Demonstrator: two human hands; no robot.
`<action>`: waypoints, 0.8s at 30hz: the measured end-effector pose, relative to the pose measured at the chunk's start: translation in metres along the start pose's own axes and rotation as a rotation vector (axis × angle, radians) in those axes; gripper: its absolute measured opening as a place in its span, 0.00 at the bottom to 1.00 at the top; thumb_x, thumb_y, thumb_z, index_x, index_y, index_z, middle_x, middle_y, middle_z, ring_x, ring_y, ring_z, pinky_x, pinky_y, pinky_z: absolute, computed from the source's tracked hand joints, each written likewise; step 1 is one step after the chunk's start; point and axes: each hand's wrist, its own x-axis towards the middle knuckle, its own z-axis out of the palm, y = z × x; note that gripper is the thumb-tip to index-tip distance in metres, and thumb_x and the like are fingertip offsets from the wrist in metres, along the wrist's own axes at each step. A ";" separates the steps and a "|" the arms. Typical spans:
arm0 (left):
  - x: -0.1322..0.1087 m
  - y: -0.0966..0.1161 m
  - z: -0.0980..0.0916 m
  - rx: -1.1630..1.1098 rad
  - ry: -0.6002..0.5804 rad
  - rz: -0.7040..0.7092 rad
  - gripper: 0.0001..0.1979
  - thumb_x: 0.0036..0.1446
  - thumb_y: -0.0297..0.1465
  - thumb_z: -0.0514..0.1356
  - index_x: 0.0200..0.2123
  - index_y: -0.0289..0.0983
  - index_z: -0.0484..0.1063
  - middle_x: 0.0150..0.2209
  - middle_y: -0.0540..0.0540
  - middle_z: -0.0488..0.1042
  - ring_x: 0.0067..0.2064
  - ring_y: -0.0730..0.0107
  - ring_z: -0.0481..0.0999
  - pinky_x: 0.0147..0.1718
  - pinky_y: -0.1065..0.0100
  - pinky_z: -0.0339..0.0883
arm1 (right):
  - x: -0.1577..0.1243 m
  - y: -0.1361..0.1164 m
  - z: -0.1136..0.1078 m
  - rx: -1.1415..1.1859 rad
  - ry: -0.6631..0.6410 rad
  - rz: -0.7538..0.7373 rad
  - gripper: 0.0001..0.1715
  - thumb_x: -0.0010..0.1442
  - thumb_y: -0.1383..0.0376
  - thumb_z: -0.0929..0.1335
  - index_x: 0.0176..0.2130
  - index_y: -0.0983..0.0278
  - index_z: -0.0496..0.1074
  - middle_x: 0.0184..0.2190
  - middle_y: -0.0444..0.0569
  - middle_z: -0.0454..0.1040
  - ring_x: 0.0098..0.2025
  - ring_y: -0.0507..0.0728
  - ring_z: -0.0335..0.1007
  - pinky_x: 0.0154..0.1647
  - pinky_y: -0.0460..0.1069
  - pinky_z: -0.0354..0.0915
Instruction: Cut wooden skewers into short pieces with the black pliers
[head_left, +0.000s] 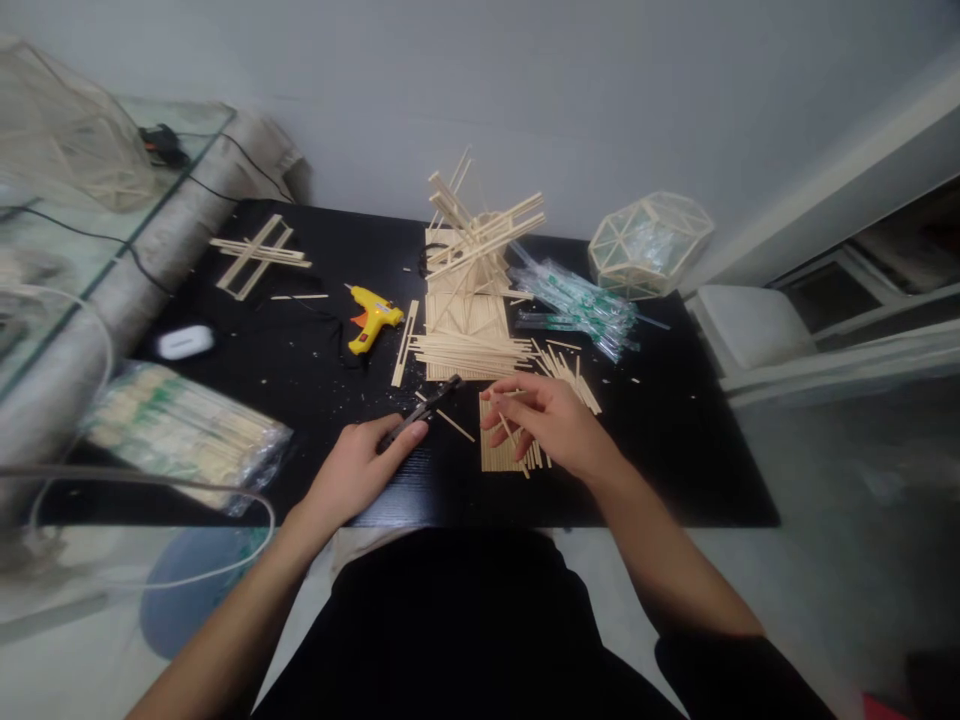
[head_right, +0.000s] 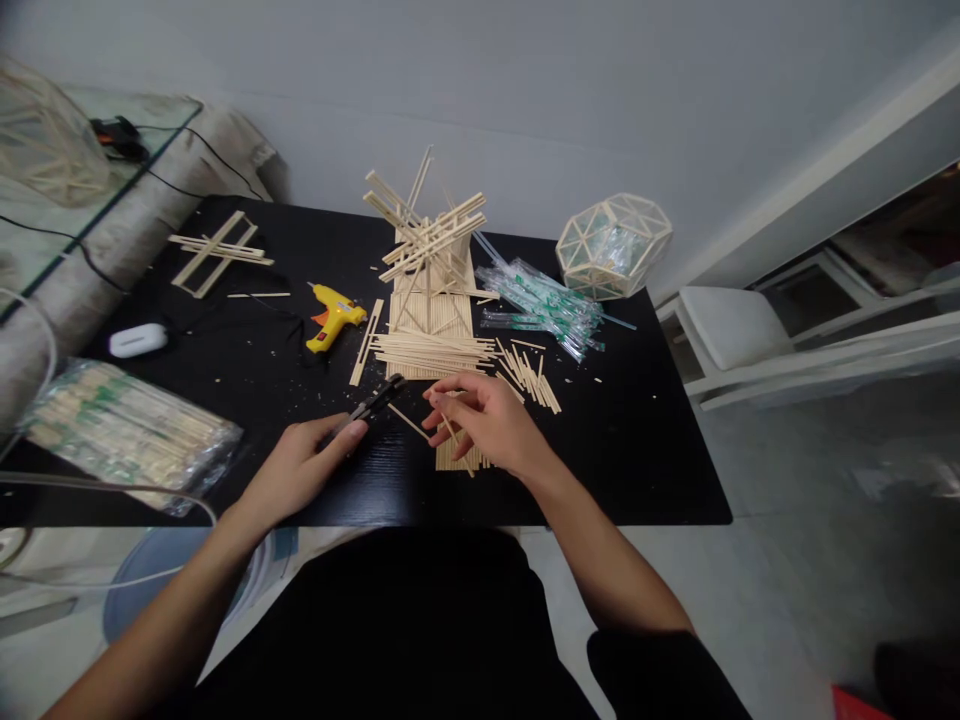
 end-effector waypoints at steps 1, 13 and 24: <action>-0.001 0.005 -0.001 0.028 0.014 0.004 0.27 0.67 0.53 0.51 0.26 0.39 0.65 0.23 0.52 0.66 0.27 0.67 0.67 0.29 0.68 0.56 | 0.000 0.000 0.003 0.007 -0.006 -0.002 0.17 0.61 0.54 0.74 0.43 0.64 0.76 0.31 0.49 0.81 0.28 0.55 0.81 0.19 0.43 0.71; 0.002 0.031 0.005 0.347 0.179 0.041 0.26 0.62 0.58 0.55 0.38 0.39 0.71 0.31 0.45 0.76 0.31 0.59 0.75 0.31 0.65 0.58 | -0.001 0.003 0.014 0.068 0.001 -0.027 0.14 0.58 0.59 0.76 0.39 0.65 0.76 0.32 0.48 0.79 0.28 0.55 0.82 0.17 0.43 0.71; 0.000 0.030 0.011 0.481 0.252 0.116 0.25 0.63 0.57 0.56 0.36 0.40 0.69 0.29 0.45 0.74 0.28 0.62 0.72 0.27 0.66 0.54 | -0.004 0.006 0.015 0.058 0.015 -0.063 0.10 0.57 0.59 0.76 0.35 0.63 0.77 0.32 0.48 0.79 0.27 0.54 0.80 0.15 0.43 0.67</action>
